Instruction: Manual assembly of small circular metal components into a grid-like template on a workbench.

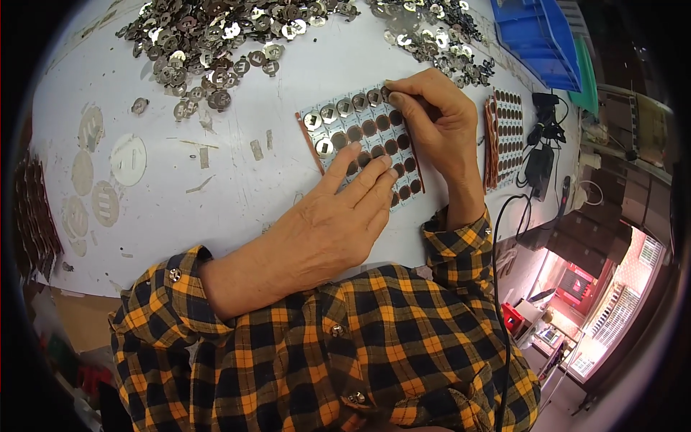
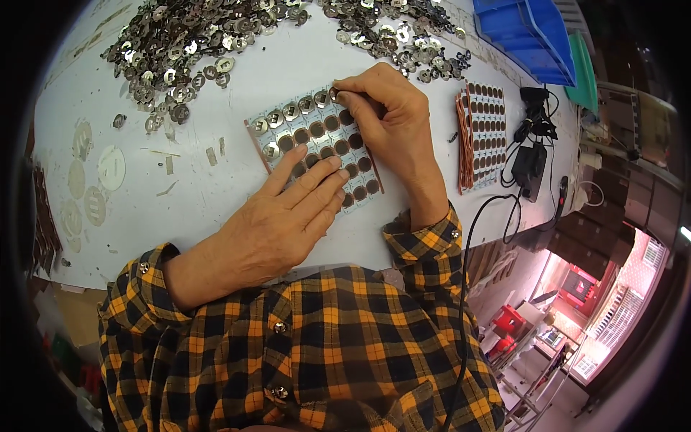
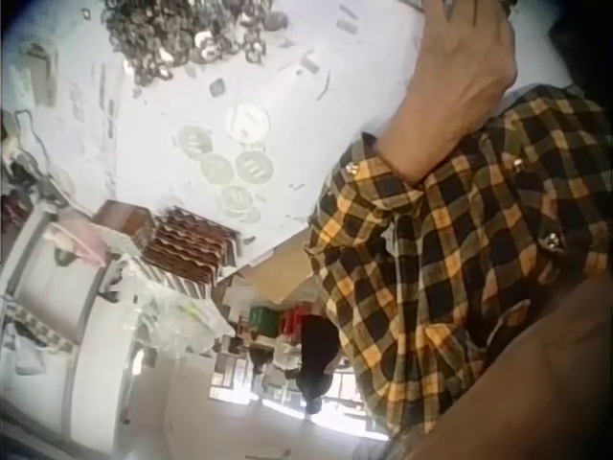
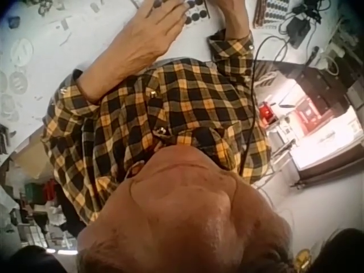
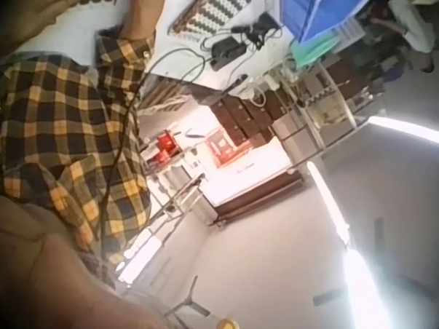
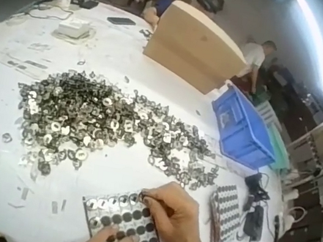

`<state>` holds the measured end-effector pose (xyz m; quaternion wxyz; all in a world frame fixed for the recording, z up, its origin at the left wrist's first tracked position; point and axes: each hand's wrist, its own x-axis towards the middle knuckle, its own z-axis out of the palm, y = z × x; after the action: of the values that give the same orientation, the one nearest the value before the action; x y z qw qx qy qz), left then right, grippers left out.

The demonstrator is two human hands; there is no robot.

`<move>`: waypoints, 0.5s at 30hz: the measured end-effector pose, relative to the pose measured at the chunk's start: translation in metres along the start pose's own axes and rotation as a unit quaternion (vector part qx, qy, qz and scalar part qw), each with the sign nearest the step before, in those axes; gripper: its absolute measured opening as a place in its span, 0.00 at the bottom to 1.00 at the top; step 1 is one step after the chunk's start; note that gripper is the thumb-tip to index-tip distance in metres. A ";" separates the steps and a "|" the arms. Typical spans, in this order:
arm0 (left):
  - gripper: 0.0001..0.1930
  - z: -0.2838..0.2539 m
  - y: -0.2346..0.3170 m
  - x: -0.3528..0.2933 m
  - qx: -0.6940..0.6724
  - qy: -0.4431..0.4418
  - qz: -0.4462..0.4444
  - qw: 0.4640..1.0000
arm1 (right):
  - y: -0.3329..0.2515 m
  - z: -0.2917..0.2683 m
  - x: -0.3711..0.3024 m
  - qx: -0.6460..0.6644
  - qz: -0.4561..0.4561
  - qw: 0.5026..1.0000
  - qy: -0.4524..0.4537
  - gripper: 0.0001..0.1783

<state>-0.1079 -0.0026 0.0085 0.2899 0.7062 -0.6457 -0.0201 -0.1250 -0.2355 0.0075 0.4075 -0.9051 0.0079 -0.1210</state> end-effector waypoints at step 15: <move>0.22 0.002 -0.003 -0.003 0.006 -0.007 -0.003 1.000 | 0.002 -0.018 -0.010 -0.070 0.074 0.994 0.024 0.06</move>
<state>-0.1067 -0.0006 0.0051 0.2806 0.7095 -0.6461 -0.0220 -0.1381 -0.2486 0.0158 0.3508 -0.9251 0.0935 -0.1114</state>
